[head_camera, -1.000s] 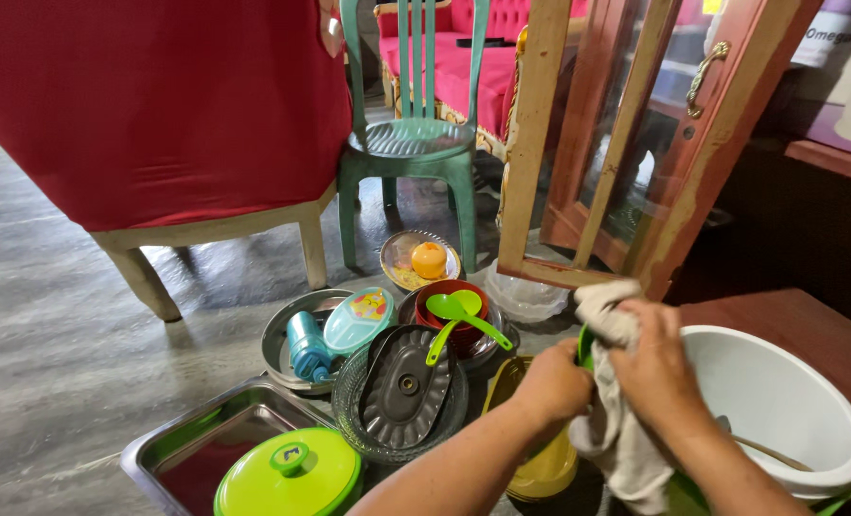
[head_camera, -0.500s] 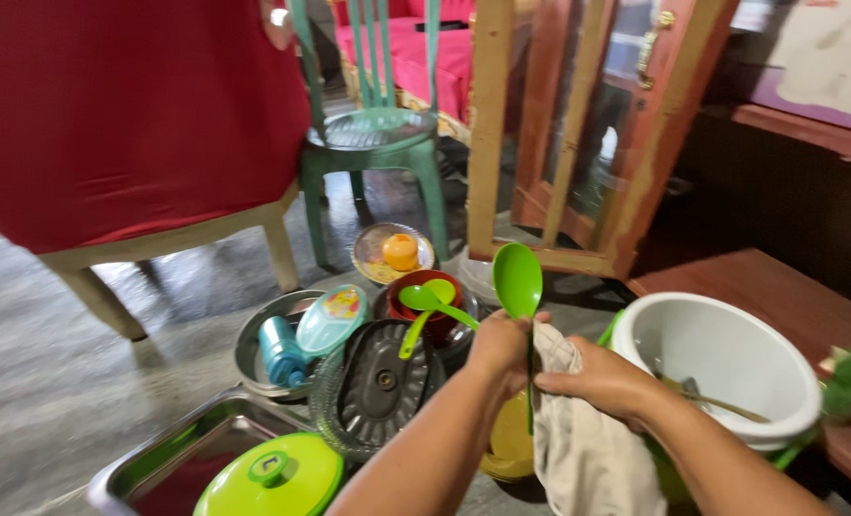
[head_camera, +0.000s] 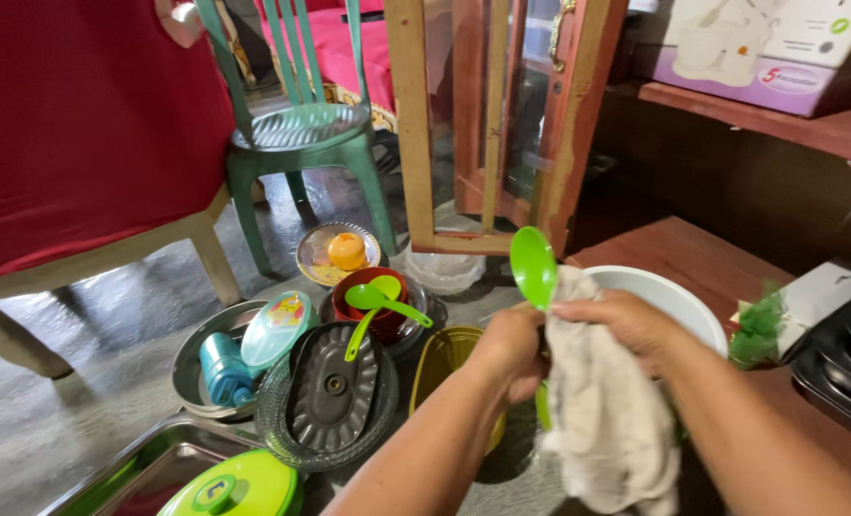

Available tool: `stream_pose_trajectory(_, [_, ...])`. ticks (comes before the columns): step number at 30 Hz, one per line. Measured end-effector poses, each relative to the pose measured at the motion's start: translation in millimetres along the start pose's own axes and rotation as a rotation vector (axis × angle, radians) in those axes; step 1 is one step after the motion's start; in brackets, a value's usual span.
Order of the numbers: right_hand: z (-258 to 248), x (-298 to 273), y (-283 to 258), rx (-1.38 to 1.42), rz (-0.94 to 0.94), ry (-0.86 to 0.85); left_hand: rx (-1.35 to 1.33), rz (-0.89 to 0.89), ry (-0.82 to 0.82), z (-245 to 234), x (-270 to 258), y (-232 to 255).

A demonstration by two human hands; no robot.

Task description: The person dries dishes including a ladle, spoons, and a bowl using a cloth and places them into a green container.

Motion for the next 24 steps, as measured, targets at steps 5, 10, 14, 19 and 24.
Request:
stream_pose_trajectory(5, [-63,-30,-26,-0.084,0.068,0.134,0.318,-0.154,-0.07,47,36,-33])
stream_pose_trajectory(10, [-112,-54,-43,-0.106,0.017,0.298,0.356,-0.224,-0.004,71,81,-61])
stream_pose_trajectory(14, [-129,-55,-23,0.034,0.153,0.261,0.244,-0.184,-0.061,56,129,-93])
stream_pose_trajectory(19, [-163,-51,-21,0.081,0.111,0.298,0.251,-0.303,0.104,-8,181,-125])
stream_pose_trajectory(24, [-200,-49,-21,0.209,0.02,0.401,0.404,-0.372,0.188,-32,185,-131])
Point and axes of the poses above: each hand's wrist, its own x-axis towards the middle knuckle, its own z-axis out of the palm, y = z × x, the point moved 8 cm from there along x, towards the middle knuckle, and after that the axes turned 1 degree about -z, right-handed, at the moved point
